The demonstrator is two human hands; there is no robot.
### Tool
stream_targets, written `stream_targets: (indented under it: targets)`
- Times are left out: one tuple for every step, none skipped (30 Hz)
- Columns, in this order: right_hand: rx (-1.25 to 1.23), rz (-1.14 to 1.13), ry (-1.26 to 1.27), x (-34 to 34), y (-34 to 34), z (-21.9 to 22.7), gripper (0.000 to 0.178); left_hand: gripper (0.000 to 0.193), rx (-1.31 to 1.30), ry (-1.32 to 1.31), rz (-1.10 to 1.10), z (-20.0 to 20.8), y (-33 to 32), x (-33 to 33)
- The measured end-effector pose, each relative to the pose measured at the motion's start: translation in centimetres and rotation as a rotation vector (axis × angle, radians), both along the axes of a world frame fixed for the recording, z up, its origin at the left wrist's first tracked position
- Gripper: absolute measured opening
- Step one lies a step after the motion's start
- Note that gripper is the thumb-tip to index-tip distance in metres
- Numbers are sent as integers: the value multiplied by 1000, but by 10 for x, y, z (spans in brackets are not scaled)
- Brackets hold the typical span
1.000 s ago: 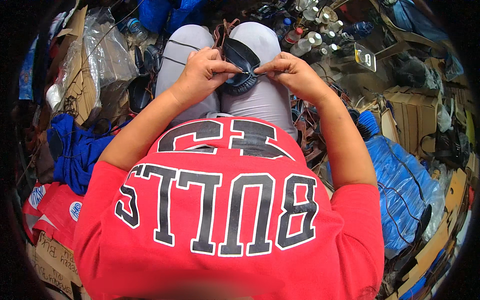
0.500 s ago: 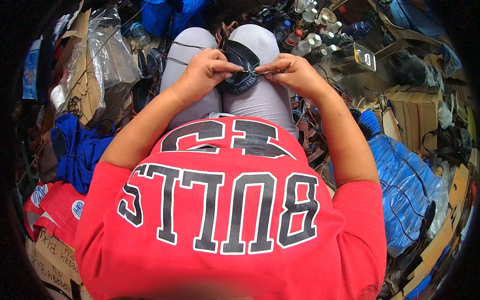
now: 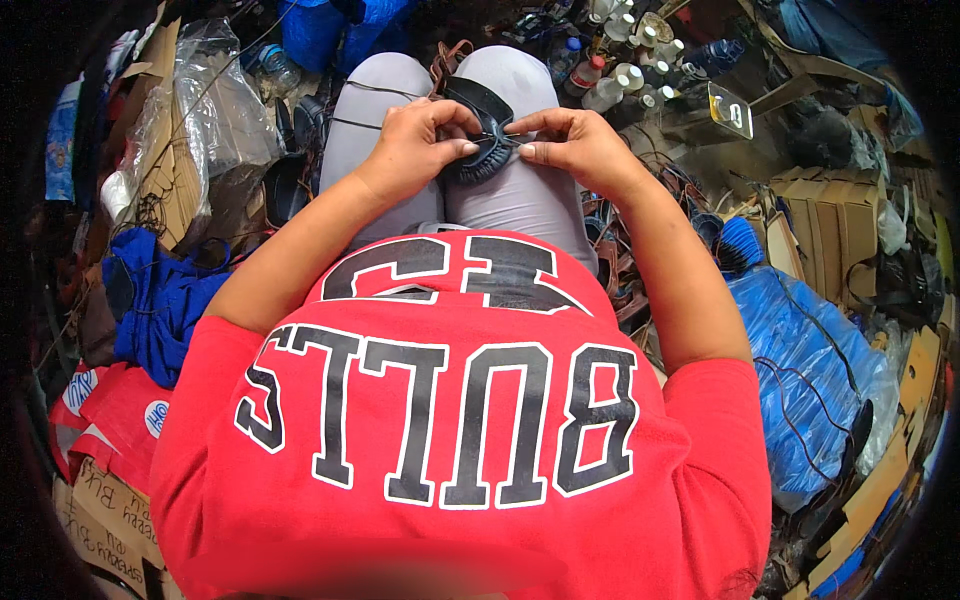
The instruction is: Hand-stitching a leather shoe component using a needle and thread.
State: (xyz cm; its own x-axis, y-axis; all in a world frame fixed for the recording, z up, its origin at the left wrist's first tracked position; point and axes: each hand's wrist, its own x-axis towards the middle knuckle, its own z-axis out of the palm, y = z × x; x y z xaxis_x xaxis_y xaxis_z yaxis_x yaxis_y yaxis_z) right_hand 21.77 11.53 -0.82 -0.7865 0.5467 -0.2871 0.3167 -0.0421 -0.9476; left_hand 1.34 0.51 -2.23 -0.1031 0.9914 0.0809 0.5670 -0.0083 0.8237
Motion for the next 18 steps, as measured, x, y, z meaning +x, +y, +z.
stream_targets:
  targets:
    - [-53, -11, 15, -1, 0, -1, 25, 17, 0, 1, -2, -2, 2, 2]
    - [-106, -18, 31, -2, 1, -1, 23, 15, -59, -109, 5, -3, 4, 4]
    - [-106, -17, 32, -4, 2, 0, 23, 13, -118, -219, 11, -5, 6, 5]
    - [-93, -9, 12, -6, 4, 1, 20, 13, -117, -217, 12, -6, 9, 6]
    - [-81, -2, -10, -7, 5, 2, 17, 12, -128, -215, -7, -3, 11, 7]
    - [-83, -4, -10, -9, 6, 4, 17, 11, -139, -213, -27, 0, 12, 8]
    - [-67, 38, -42, -10, 8, 7, 14, 11, -140, -214, -28, 3, 13, 7]
    - [-49, 77, -73, -11, 10, 8, 12, 11, -53, 18, -102, 12, 15, 7]
    - [-49, 73, -72, -12, 12, 7, 12, 10, 36, 249, -174, 18, 17, 7]
    - [-25, 112, -72, -13, 15, 7, 12, 10, 37, 249, -179, 20, 20, 6]
    - [-2, 158, -69, -15, 16, 7, 12, 10, 89, 348, -222, 22, 22, 3]
    - [-2, 160, -65, -15, 17, 8, 12, 10, 140, 446, -266, 23, 23, 0]
    - [-14, 175, -53, -15, 19, 11, 12, 10, 139, 449, -265, 24, 21, -3]
    - [-25, 183, -42, -12, 21, 13, 13, 10, 122, 439, -265, 27, 20, -7]
    - [-24, 179, -41, -6, 26, 11, 13, 10, 104, 429, -264, 28, 18, -11]
    - [-35, 108, -26, 3, 32, 7, 14, 9, 144, 454, -243, 25, 16, -17]
    - [-49, 40, -10, 8, 32, 5, 14, 9, 142, 454, -246, 26, 14, -17]
    - [-111, 58, -27, 10, 31, 2, 15, 8, 55, 389, -245, 27, 13, -17]
